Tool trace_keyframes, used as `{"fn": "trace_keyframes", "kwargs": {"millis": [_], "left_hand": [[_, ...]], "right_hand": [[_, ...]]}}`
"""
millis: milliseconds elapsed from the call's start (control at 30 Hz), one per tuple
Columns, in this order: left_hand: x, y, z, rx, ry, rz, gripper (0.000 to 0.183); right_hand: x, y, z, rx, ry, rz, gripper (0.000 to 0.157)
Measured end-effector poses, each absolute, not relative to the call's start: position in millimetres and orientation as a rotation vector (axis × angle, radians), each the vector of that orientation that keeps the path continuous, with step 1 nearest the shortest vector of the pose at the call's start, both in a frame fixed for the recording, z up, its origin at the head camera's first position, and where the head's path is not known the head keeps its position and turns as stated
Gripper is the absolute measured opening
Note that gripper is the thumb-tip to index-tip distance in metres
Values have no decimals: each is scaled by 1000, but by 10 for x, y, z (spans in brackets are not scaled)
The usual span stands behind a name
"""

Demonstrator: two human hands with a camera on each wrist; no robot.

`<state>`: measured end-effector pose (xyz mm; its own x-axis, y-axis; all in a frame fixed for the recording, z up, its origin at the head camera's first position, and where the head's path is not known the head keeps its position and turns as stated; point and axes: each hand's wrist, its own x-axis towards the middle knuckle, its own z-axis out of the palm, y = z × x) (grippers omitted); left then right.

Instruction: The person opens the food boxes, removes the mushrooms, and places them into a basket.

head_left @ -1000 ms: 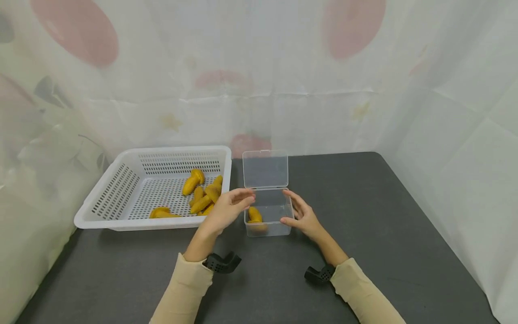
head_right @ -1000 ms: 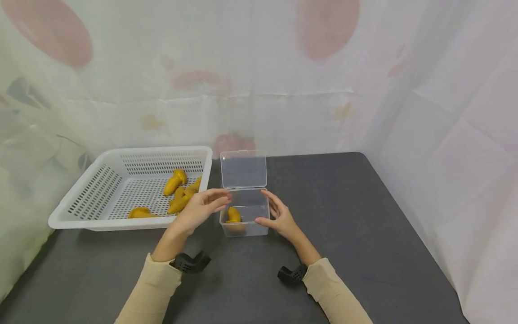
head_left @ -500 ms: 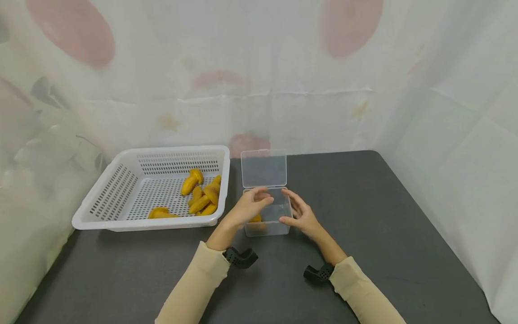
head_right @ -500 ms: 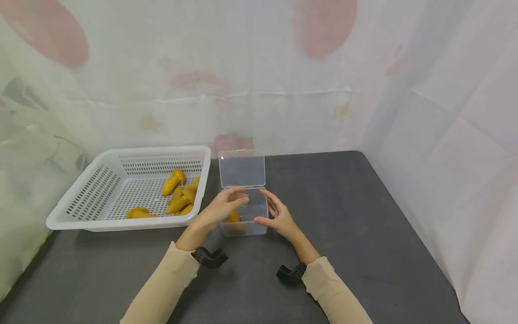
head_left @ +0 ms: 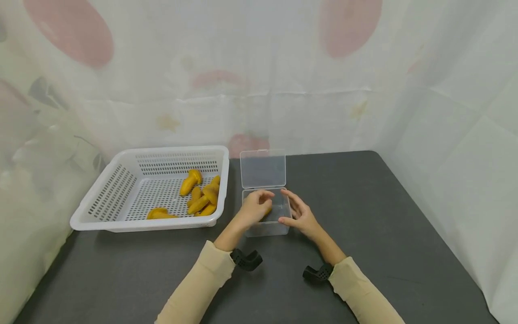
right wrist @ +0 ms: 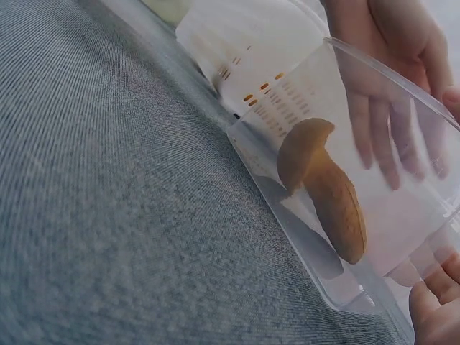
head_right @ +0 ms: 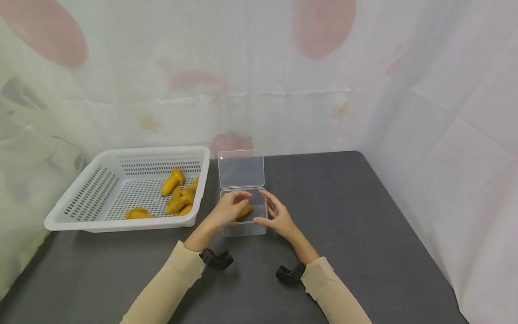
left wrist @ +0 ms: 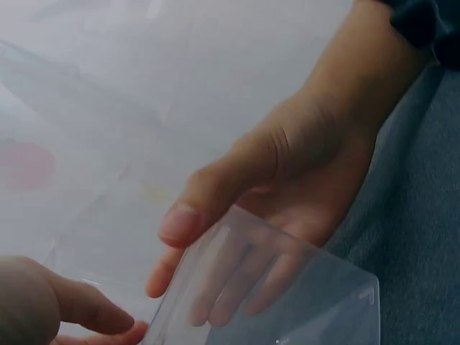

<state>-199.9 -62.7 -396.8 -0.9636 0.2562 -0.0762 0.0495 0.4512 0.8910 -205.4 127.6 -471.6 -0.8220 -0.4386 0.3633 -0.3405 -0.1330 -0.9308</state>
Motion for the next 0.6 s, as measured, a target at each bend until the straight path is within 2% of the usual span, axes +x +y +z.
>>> {"fn": "trace_keyframes", "kwargs": {"millis": [300,600], "left_hand": [[-2082,-585,-3936,213,2624,1123,44],[-2132,-560,-3964,241,2558,1002,45]], "right_hand": [[-2044,1261,-4704,-898,2028,-2119,87],[-2044,1268,-4701,-880,2057,-2097,89]]}}
